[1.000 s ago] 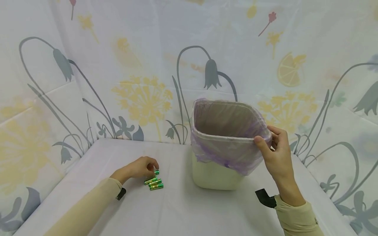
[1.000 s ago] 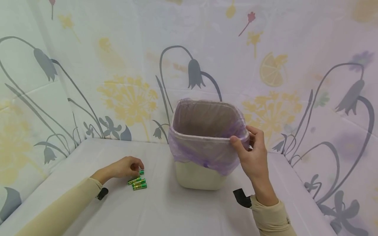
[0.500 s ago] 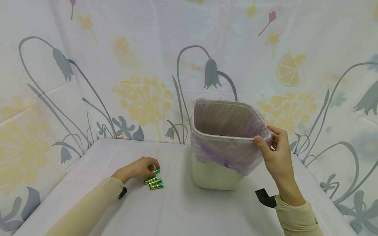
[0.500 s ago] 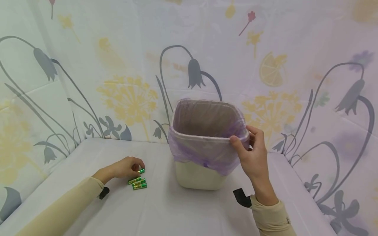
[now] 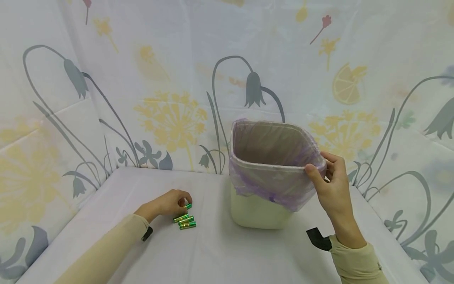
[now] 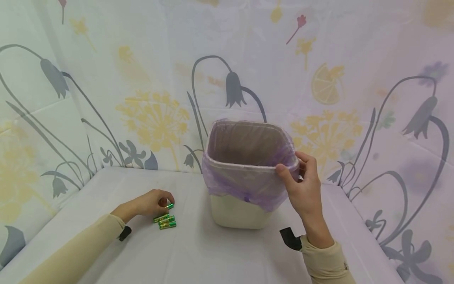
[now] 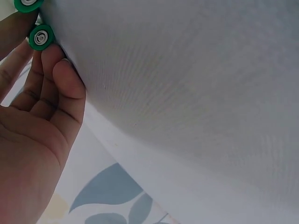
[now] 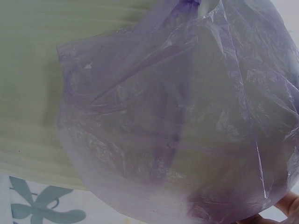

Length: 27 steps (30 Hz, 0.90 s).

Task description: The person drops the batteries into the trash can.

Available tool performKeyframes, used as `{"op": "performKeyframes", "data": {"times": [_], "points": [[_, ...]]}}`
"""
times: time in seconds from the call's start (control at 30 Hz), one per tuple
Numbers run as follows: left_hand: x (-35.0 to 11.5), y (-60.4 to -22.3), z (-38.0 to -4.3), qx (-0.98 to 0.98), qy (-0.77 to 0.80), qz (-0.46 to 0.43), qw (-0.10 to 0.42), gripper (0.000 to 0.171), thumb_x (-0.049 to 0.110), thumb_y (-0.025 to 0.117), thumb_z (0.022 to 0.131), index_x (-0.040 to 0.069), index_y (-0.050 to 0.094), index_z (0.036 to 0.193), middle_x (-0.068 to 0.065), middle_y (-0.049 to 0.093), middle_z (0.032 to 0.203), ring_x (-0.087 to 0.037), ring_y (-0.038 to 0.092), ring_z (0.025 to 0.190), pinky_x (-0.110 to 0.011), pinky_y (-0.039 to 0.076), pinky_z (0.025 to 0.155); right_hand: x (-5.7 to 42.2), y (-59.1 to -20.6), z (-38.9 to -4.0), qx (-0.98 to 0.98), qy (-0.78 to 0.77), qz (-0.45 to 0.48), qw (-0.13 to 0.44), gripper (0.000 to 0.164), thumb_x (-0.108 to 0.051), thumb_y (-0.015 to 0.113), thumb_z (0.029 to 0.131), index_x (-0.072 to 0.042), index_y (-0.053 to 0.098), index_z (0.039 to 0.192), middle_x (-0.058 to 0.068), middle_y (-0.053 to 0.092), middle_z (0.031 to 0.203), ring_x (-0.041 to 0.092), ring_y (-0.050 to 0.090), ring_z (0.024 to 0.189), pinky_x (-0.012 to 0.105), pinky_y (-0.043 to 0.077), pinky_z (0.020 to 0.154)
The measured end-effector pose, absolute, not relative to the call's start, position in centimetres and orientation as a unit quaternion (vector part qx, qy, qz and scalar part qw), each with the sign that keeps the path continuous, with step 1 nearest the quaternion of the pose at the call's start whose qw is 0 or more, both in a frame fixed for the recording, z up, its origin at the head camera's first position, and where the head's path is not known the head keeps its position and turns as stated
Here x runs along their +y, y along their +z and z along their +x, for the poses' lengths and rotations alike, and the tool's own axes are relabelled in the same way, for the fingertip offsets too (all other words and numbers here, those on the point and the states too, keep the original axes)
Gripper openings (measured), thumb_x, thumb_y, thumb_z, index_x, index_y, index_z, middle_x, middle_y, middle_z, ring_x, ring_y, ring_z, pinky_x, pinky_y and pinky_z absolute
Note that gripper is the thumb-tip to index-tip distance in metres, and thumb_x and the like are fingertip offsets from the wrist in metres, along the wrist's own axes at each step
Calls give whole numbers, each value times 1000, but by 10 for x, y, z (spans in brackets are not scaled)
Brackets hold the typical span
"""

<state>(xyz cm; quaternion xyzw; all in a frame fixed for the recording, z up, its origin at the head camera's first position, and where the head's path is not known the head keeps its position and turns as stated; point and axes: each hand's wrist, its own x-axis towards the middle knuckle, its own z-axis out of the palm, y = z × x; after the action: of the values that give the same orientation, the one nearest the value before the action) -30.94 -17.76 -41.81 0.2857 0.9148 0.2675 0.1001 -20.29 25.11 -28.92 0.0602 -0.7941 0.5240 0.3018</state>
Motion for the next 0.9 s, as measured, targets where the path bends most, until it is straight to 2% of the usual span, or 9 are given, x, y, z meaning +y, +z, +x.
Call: {"op": "performKeyframes", "data": {"times": [0.3,0.53,0.77,0.9], "points": [[-177,-417,-309,917,261,286,100,21,7,72,83,12,66,103,-1,56,81,-16,51,74,-34,45,66,251,-289,-203,-794,525,61,301,54,-21,64,92,-12,38,139,10,52,124,10,54,100,15,42,81],[-177,-411,-308,917,257,290,98,21,7,71,83,9,65,103,-1,55,77,-15,50,70,-32,43,63,251,-290,-203,-792,527,62,302,54,-20,64,92,-11,38,139,9,53,122,10,54,99,14,42,81],[-177,-386,-312,911,273,295,92,26,8,71,85,5,65,110,0,55,74,-14,50,66,-30,43,59,251,-291,-204,-792,526,61,303,55,-20,64,92,-11,38,139,10,52,124,9,54,100,14,41,81],[-173,-362,-314,911,276,292,93,27,11,70,87,7,65,113,-1,56,76,-15,50,67,-31,44,60,251,-290,-204,-792,526,61,303,55,-20,64,92,-11,38,139,10,52,124,9,54,99,14,41,81]]}}
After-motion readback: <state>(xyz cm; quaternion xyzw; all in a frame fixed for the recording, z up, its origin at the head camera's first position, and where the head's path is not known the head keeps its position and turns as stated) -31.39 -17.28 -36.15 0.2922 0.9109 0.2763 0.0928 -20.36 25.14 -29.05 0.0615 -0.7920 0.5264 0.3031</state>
